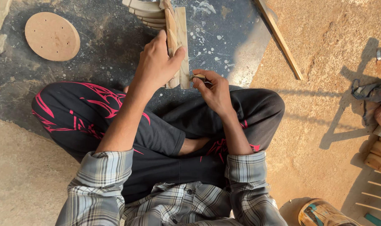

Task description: The person sits on the floor and assembles a small wooden object by fitting curved and straight pieces together. They repeatedly adjust and align the pieces with both hands, occasionally turning the object to check fit.

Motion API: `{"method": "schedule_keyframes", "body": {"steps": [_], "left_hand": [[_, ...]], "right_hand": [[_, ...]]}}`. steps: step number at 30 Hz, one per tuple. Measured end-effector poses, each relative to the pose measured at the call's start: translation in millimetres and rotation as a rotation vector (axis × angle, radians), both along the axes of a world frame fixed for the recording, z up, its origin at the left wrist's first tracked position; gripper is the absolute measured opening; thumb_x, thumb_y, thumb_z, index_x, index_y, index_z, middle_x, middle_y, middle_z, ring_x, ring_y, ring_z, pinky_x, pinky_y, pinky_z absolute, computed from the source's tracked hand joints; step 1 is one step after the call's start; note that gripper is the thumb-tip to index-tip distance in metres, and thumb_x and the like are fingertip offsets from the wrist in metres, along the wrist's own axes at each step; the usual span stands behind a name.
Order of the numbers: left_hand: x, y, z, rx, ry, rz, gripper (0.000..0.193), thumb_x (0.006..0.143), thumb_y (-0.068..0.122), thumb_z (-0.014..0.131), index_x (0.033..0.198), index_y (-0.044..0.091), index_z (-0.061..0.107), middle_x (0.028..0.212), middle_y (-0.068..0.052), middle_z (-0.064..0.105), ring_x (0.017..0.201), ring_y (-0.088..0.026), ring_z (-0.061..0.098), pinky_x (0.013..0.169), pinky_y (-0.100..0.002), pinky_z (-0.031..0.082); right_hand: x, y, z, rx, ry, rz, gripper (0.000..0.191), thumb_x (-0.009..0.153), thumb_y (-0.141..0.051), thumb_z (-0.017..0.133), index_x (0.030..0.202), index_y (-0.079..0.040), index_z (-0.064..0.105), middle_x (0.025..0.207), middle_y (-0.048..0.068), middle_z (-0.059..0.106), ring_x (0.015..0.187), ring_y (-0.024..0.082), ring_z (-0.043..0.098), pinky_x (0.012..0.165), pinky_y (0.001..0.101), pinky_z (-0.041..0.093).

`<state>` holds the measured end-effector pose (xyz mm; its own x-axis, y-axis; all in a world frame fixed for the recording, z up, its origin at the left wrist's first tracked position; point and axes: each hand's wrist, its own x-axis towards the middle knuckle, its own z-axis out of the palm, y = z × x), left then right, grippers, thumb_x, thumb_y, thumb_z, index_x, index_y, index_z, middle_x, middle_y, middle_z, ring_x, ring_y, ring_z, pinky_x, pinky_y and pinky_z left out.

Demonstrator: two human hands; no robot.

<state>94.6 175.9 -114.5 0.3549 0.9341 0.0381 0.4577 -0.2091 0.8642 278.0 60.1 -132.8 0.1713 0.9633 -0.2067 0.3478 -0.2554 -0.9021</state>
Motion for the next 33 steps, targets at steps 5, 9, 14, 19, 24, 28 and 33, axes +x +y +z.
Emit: {"method": "schedule_keyframes", "body": {"steps": [5,9,14,19,24,28,33], "left_hand": [[2.7,13.1,-18.1,-0.160,-0.127,0.079,0.053,0.094,0.033,0.073,0.123,-0.008,0.056,0.115,-0.026,0.070,0.108,-0.039,0.071,0.090,-0.046,0.055],[3.5,21.1,-27.9,-0.269,-0.078,0.233,0.044,0.091,0.027,0.066,0.122,-0.004,0.059,0.115,-0.023,0.072,0.106,-0.034,0.074,0.088,-0.042,0.058],[11.2,14.5,-31.9,-0.210,-0.063,0.267,0.036,0.097,0.023,0.063,0.121,-0.005,0.060,0.117,-0.025,0.072,0.107,-0.036,0.074,0.091,-0.043,0.057],[12.1,15.4,-26.9,-0.285,-0.116,0.250,0.044,0.098,0.021,0.055,0.133,-0.005,0.049,0.122,-0.027,0.067,0.111,-0.037,0.072,0.091,-0.044,0.057],[9.6,19.0,-23.7,-0.215,-0.106,0.256,0.049,0.100,0.020,0.056,0.139,-0.008,0.044,0.127,-0.030,0.064,0.118,-0.042,0.067,0.098,-0.046,0.054],[8.5,19.6,-23.1,-0.222,-0.105,0.257,0.044,0.100,0.020,0.055,0.136,-0.006,0.048,0.129,-0.030,0.064,0.120,-0.044,0.065,0.102,-0.047,0.052],[7.6,20.7,-22.1,-0.256,-0.137,0.252,0.045,0.099,0.020,0.053,0.135,-0.005,0.047,0.130,-0.029,0.062,0.121,-0.043,0.064,0.101,-0.047,0.052]], "right_hand": [[1.6,-9.6,4.6,0.022,-0.040,-0.034,0.030,0.091,-0.015,0.077,0.115,0.000,0.069,0.085,0.006,0.077,0.078,0.008,0.073,0.070,0.0239,0.058],[-2.6,-14.2,7.8,0.076,-0.092,-0.006,0.022,0.091,-0.014,0.080,0.107,0.001,0.075,0.080,0.008,0.074,0.073,0.010,0.067,0.067,0.0252,0.055],[-24.9,-8.2,6.1,0.201,-0.260,0.041,0.016,0.087,-0.011,0.081,0.095,0.002,0.076,0.078,0.011,0.071,0.064,0.015,0.067,0.060,0.0280,0.054],[-42.4,6.2,6.2,0.146,-0.234,0.034,0.014,0.090,-0.012,0.077,0.091,0.002,0.074,0.078,0.010,0.074,0.065,0.014,0.072,0.060,0.0278,0.056],[-45.5,10.2,10.1,0.149,-0.256,0.042,0.018,0.087,-0.011,0.077,0.094,0.005,0.075,0.077,0.013,0.075,0.062,0.015,0.071,0.060,0.0278,0.056],[-48.3,9.3,10.9,0.025,-0.098,-0.003,0.019,0.093,-0.014,0.073,0.100,0.004,0.076,0.076,0.007,0.078,0.067,0.009,0.074,0.063,0.0246,0.058],[-53.2,8.1,12.0,0.001,-0.220,0.009,0.021,0.089,-0.014,0.077,0.100,0.004,0.077,0.073,0.010,0.077,0.061,0.011,0.071,0.058,0.0263,0.055]]}}
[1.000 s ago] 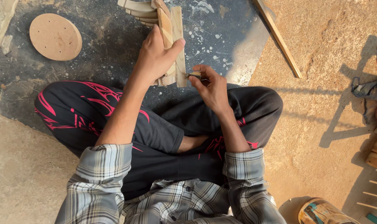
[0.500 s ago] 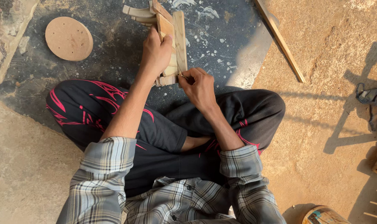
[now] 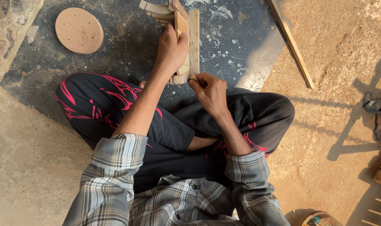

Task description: The person sits on the floor and assembles a small wooden object by fitting curved and straight pieces together. They repeatedly adjust and align the pieces with both hands, occasionally turning the object to check fit.

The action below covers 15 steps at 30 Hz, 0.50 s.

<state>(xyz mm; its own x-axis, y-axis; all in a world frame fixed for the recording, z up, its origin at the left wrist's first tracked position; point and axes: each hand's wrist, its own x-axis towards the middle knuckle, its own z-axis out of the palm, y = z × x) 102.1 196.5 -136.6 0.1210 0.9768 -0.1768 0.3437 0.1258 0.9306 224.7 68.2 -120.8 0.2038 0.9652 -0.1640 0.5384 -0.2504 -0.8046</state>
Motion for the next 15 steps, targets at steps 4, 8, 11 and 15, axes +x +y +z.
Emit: {"method": "schedule_keyframes", "body": {"steps": [4,8,11,15], "left_hand": [[3.2,0.7,-1.4,0.078,0.058,0.013,0.046,0.099,0.018,0.055,0.137,-0.007,0.045,0.131,-0.032,0.060,0.123,-0.047,0.060,0.104,-0.049,0.048],[1.4,-1.4,-0.2,0.052,0.008,-0.001,0.044,0.099,0.019,0.054,0.135,-0.006,0.048,0.132,-0.030,0.063,0.124,-0.045,0.062,0.105,-0.048,0.049],[-0.8,-1.4,4.9,0.065,0.030,-0.018,0.046,0.098,0.017,0.055,0.136,-0.008,0.046,0.132,-0.032,0.059,0.123,-0.045,0.060,0.103,-0.049,0.048],[-0.2,-3.8,10.3,-0.116,-0.025,0.002,0.045,0.097,0.020,0.050,0.135,-0.005,0.045,0.128,-0.027,0.062,0.117,-0.039,0.068,0.097,-0.046,0.055]], "right_hand": [[-0.1,-0.2,1.9,0.012,0.146,-0.086,0.020,0.094,-0.014,0.073,0.104,0.003,0.075,0.076,0.007,0.079,0.062,0.007,0.073,0.057,0.0227,0.058],[1.0,0.2,2.3,-0.064,0.164,-0.045,0.022,0.092,-0.014,0.074,0.105,0.004,0.075,0.076,0.008,0.078,0.060,0.008,0.072,0.053,0.0230,0.057],[0.7,0.5,1.3,-0.049,0.140,-0.045,0.023,0.092,-0.014,0.076,0.105,0.004,0.076,0.072,0.009,0.077,0.058,0.010,0.071,0.052,0.0241,0.056],[-1.4,-0.8,0.0,-0.009,0.071,-0.021,0.023,0.093,-0.014,0.075,0.105,0.005,0.075,0.070,0.009,0.076,0.056,0.010,0.071,0.051,0.0251,0.055]]}}
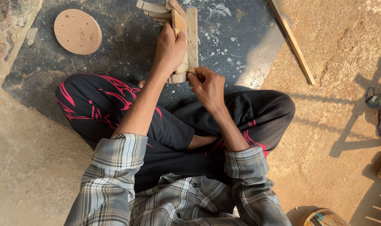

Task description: The person sits on the floor and assembles a small wooden object by fitting curved and straight pieces together. They repeatedly adjust and align the pieces with both hands, occasionally turning the object to check fit.

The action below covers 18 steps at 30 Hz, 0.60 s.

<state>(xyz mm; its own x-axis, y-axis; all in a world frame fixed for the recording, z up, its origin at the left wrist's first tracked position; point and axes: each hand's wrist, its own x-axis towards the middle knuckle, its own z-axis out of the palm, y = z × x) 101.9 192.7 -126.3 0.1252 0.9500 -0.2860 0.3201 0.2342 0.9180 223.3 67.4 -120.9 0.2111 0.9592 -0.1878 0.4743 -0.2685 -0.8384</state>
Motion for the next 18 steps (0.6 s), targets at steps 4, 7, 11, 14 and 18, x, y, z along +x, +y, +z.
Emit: {"method": "schedule_keyframes", "body": {"steps": [4,7,11,14,18], "left_hand": [[3.0,3.8,-2.1,0.100,0.038,-0.006,0.045,0.099,0.019,0.052,0.136,-0.005,0.045,0.131,-0.030,0.060,0.121,-0.042,0.064,0.100,-0.047,0.052],[4.7,3.6,-7.0,0.112,0.080,-0.015,0.045,0.100,0.019,0.053,0.136,-0.006,0.046,0.133,-0.030,0.060,0.123,-0.043,0.063,0.103,-0.047,0.050],[6.3,2.1,-8.7,0.153,0.050,0.001,0.050,0.099,0.018,0.053,0.140,-0.007,0.043,0.133,-0.031,0.059,0.124,-0.044,0.061,0.105,-0.048,0.049],[11.1,0.2,-6.9,0.209,0.085,-0.006,0.052,0.098,0.017,0.054,0.140,-0.010,0.040,0.135,-0.033,0.055,0.124,-0.047,0.057,0.105,-0.050,0.045],[14.2,-4.2,-6.1,0.130,0.084,-0.004,0.048,0.099,0.019,0.054,0.137,-0.007,0.046,0.134,-0.030,0.060,0.126,-0.044,0.060,0.106,-0.047,0.047]], "right_hand": [[-1.3,-1.7,1.5,-0.003,0.065,-0.016,0.022,0.090,-0.013,0.075,0.103,0.006,0.075,0.074,0.008,0.076,0.057,0.010,0.073,0.051,0.0245,0.057],[-2.6,-1.4,3.0,0.070,0.055,-0.069,0.021,0.095,-0.013,0.073,0.103,0.006,0.075,0.072,0.009,0.077,0.059,0.011,0.073,0.053,0.0247,0.057],[-4.0,-1.2,2.7,0.014,0.044,-0.028,0.021,0.092,-0.012,0.074,0.100,0.007,0.075,0.071,0.010,0.076,0.059,0.011,0.074,0.053,0.0248,0.058],[-1.9,-3.9,-0.8,0.030,0.088,-0.069,0.020,0.093,-0.011,0.073,0.102,0.007,0.074,0.073,0.008,0.076,0.062,0.011,0.075,0.055,0.0239,0.060],[13.6,-12.1,-5.9,-0.042,0.238,-0.024,0.020,0.093,-0.009,0.074,0.102,0.008,0.074,0.078,0.009,0.076,0.064,0.011,0.073,0.057,0.0254,0.060]]}}
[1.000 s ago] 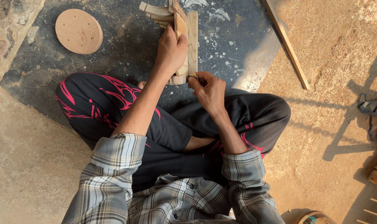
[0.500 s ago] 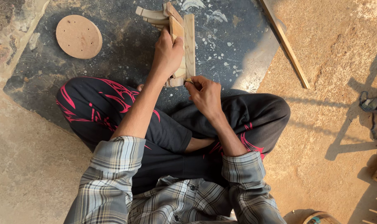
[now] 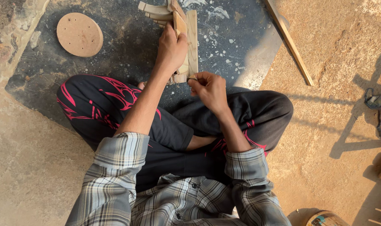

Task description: The person sits on the floor and assembles a small wooden object by fitting curved and straight pieces together. They repeatedly adjust and align the pieces with both hands, occasionally turning the object to check fit.

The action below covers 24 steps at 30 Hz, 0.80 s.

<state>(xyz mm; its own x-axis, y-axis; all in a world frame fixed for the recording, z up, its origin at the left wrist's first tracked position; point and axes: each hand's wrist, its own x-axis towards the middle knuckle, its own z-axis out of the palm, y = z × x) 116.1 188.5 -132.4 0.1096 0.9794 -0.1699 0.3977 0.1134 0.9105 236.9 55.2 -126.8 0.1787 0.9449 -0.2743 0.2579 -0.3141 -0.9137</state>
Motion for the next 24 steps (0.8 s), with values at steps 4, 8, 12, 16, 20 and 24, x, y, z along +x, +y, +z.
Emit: {"method": "schedule_keyframes", "body": {"steps": [4,8,12,16,20,24], "left_hand": [[-2.5,0.6,2.1,-0.023,-0.016,0.007,0.048,0.098,0.020,0.054,0.138,-0.006,0.046,0.134,-0.030,0.060,0.126,-0.043,0.060,0.107,-0.047,0.047],[-3.5,-1.0,2.9,-0.002,-0.033,0.007,0.049,0.098,0.019,0.053,0.140,-0.006,0.046,0.133,-0.029,0.062,0.125,-0.042,0.062,0.106,-0.046,0.049],[0.6,-0.3,1.4,-0.084,-0.016,-0.003,0.056,0.098,0.019,0.051,0.145,-0.006,0.037,0.136,-0.030,0.056,0.124,-0.041,0.061,0.102,-0.046,0.051],[3.2,0.6,-1.5,-0.083,-0.023,-0.010,0.053,0.099,0.019,0.051,0.145,-0.005,0.040,0.137,-0.029,0.059,0.125,-0.040,0.063,0.103,-0.046,0.052],[0.5,2.8,-0.9,0.026,0.003,-0.008,0.053,0.100,0.018,0.055,0.144,-0.007,0.041,0.137,-0.031,0.058,0.127,-0.043,0.060,0.105,-0.048,0.049],[-1.5,2.0,1.9,-0.066,-0.044,0.002,0.050,0.098,0.019,0.052,0.140,-0.005,0.044,0.133,-0.029,0.060,0.122,-0.041,0.064,0.102,-0.046,0.051]], "right_hand": [[25.6,-4.8,0.2,0.033,0.293,-0.141,0.020,0.096,-0.008,0.074,0.105,0.009,0.073,0.087,0.008,0.077,0.073,0.010,0.072,0.068,0.0261,0.063],[28.5,-5.1,4.0,0.084,0.179,-0.115,0.020,0.097,-0.008,0.072,0.111,0.006,0.072,0.081,0.008,0.075,0.070,0.010,0.072,0.066,0.0258,0.060],[8.0,-2.9,6.6,0.110,-0.072,-0.045,0.022,0.093,-0.009,0.071,0.111,0.002,0.073,0.077,0.006,0.077,0.064,0.009,0.073,0.060,0.0239,0.060],[-3.1,2.5,7.9,0.131,-0.223,-0.026,0.018,0.094,-0.009,0.071,0.105,0.004,0.074,0.070,0.008,0.076,0.060,0.010,0.072,0.056,0.0238,0.056],[-2.0,5.7,8.1,0.107,-0.236,0.032,0.017,0.091,-0.009,0.073,0.101,0.004,0.076,0.074,0.010,0.077,0.060,0.011,0.073,0.057,0.0245,0.057],[-2.5,5.0,7.8,0.090,-0.161,-0.017,0.017,0.093,-0.010,0.071,0.103,0.004,0.074,0.076,0.010,0.078,0.064,0.010,0.075,0.057,0.0240,0.059]]}}
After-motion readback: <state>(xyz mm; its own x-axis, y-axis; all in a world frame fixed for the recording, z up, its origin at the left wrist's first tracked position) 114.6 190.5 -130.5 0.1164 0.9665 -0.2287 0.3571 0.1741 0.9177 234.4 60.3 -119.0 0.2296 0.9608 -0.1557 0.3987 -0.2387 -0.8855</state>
